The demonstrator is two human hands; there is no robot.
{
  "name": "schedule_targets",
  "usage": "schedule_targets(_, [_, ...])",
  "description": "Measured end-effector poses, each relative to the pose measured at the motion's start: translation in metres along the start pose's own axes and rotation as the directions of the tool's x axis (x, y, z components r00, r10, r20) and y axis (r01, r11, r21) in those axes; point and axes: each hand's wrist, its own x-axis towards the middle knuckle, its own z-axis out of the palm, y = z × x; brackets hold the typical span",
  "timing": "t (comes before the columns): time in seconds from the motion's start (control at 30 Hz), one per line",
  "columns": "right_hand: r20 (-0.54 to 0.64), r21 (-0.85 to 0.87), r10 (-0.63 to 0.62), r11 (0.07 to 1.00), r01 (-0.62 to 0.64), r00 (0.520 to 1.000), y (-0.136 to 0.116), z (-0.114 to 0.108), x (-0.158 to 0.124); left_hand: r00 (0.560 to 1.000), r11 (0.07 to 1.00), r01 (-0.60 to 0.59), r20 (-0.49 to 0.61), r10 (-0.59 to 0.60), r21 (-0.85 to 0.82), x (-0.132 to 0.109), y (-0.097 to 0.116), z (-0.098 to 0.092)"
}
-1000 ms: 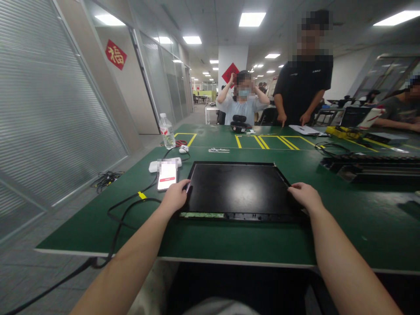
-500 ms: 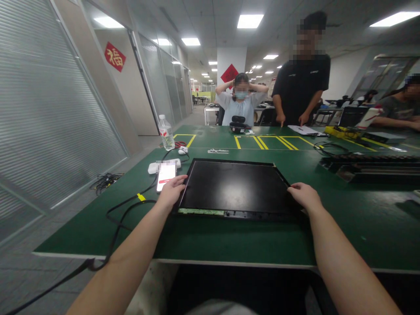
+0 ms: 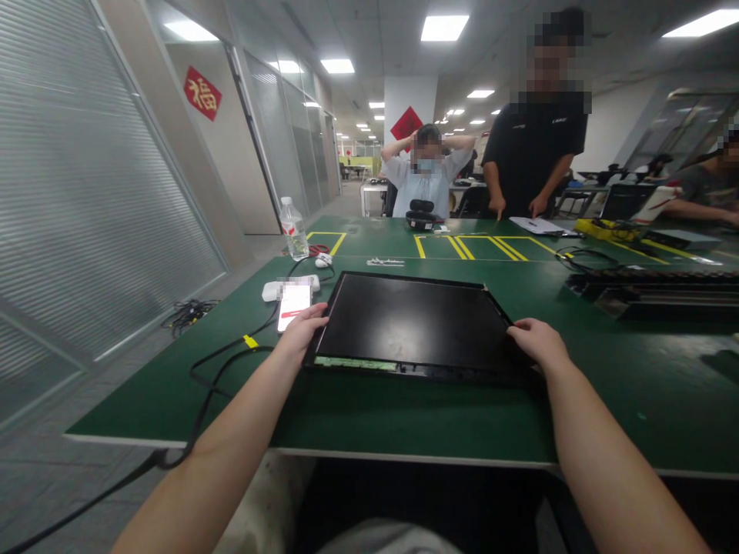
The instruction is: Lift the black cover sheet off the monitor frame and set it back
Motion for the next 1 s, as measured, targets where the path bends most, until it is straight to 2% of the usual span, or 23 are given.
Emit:
schedule_targets(0.37, [0.007, 0.011, -0.007, 1.000, 0.007, 1.000, 0.003, 0.003, 0.002, 0.997, 0.981, 0.079, 0.032, -0.074, -0.175, -0.006, 0.005, 0.006])
schedule_targets(0.63, [-0.008, -0.006, -0.006, 1.000, 0.006, 1.000, 0.004, 0.003, 0.005, 0.989, 0.989, 0.119, 0.099, -0.111, -0.082, -0.002, -0.001, 0.000])
schedule_targets(0.8, [0.012, -0.023, 0.010, 1.000, -0.010, 1.000, 0.002, 0.001, 0.002, 0.978, 0.992, 0.102, 0.187, -0.087, -0.072, 0.008, -0.011, -0.010])
schedule_targets(1.0, [0.012, 0.002, 0.010, 1.000, -0.010, 1.000, 0.002, 0.001, 0.001, 0.976, 0.996, 0.076, 0.209, -0.063, -0.055, 0.012, -0.016, -0.012])
